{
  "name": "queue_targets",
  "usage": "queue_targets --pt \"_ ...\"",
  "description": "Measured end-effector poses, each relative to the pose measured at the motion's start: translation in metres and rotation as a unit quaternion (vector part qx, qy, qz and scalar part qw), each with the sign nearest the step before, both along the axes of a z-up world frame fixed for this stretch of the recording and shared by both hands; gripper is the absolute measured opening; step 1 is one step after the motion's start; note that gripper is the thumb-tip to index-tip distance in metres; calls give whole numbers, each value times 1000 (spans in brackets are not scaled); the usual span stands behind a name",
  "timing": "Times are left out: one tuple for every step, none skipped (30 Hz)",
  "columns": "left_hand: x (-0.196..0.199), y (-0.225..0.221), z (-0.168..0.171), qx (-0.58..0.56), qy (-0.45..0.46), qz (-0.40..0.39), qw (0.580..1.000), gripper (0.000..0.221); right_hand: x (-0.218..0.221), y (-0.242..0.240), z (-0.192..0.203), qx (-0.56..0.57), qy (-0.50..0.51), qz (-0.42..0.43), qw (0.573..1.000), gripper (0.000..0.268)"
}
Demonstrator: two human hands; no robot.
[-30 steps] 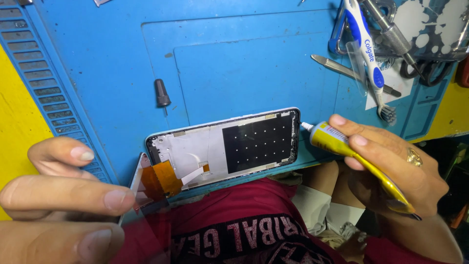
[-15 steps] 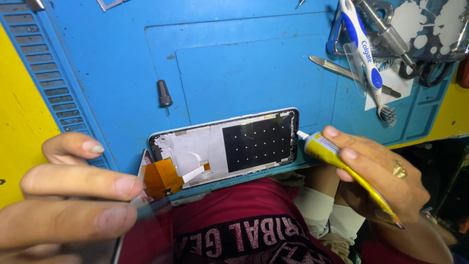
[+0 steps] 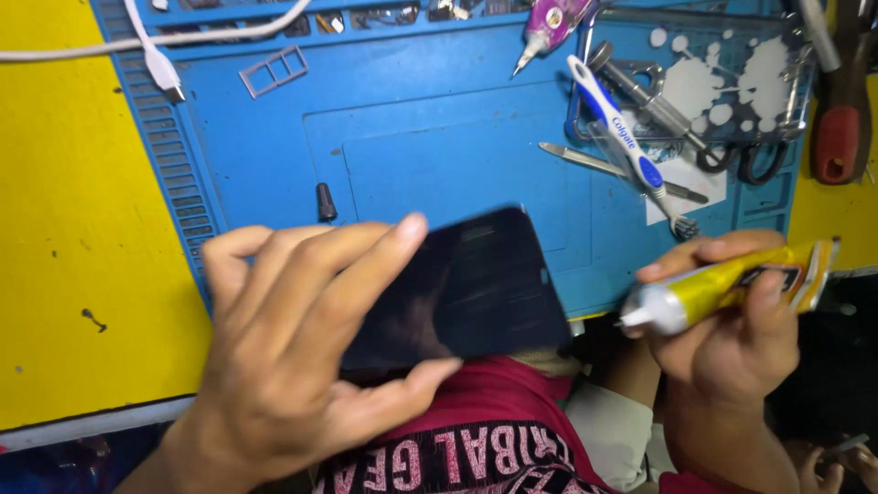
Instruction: Applying adhesive to the frame of a smartphone and attaching the back cover to complete the assembly.
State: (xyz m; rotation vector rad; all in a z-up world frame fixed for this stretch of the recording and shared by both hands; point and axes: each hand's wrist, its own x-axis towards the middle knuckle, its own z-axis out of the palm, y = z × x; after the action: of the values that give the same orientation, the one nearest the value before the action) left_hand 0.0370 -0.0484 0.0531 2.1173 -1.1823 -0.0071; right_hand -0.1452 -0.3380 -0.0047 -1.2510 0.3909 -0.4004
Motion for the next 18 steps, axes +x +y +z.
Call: queue_targets --pt "-1 -5 0 48 -21 6 999 69 2 -2 4 65 0 -16 998 34" --pt "-1 -11 0 95 -42 13 994 72 5 -4 8 131 0 -32 991 28" --pt "-3 -16 0 95 -48 15 994 72 2 -6 7 131 -5 -30 991 28" --pt "-4 -20 -2 119 -71 23 990 81 0 -9 5 157 -4 -42 987 29" --pt "-5 -25 -3 143 -93 31 985 91 -3 -10 3 184 -2 -54 982 30" --pt "-6 -28 -4 143 -100 34 984 91 -4 -11 1 184 -8 -51 982 30" --pt "-6 -31 -5 159 -117 41 979 92 -5 -12 0 192 -5 -46 980 28" --pt "-7 -33 -6 176 -131 48 974 93 -7 -12 -2 200 1 -42 979 27" --pt "-7 -35 -5 177 -135 50 973 93 -6 -11 -1 201 -3 -39 979 27" --pt "-7 -36 -5 188 -140 56 971 96 -4 -10 -1 199 -6 -38 979 27" --pt "-7 -38 -5 198 -144 62 968 98 -2 -9 -1 198 -8 -37 980 28" --pt "-8 -38 -5 199 -146 65 967 98 -1 -8 0 198 -11 -34 979 28" --pt "-8 -38 -5 204 -146 71 965 97 1 -7 0 201 -9 -32 979 28" --pt "-9 -39 -5 209 -146 77 964 95 3 -6 0 204 -6 -30 978 28" --pt "-8 -39 -5 210 -149 80 963 95 5 -5 2 205 -9 -27 978 28" --pt "-8 -38 -4 217 -147 79 962 97 8 -4 3 227 -5 -21 974 28" --pt "-7 -37 -4 223 -145 78 961 99 11 -3 5 249 -1 -15 968 28" --pt "-7 -36 -4 225 -147 82 960 99 13 -2 6 251 -2 -11 968 28"
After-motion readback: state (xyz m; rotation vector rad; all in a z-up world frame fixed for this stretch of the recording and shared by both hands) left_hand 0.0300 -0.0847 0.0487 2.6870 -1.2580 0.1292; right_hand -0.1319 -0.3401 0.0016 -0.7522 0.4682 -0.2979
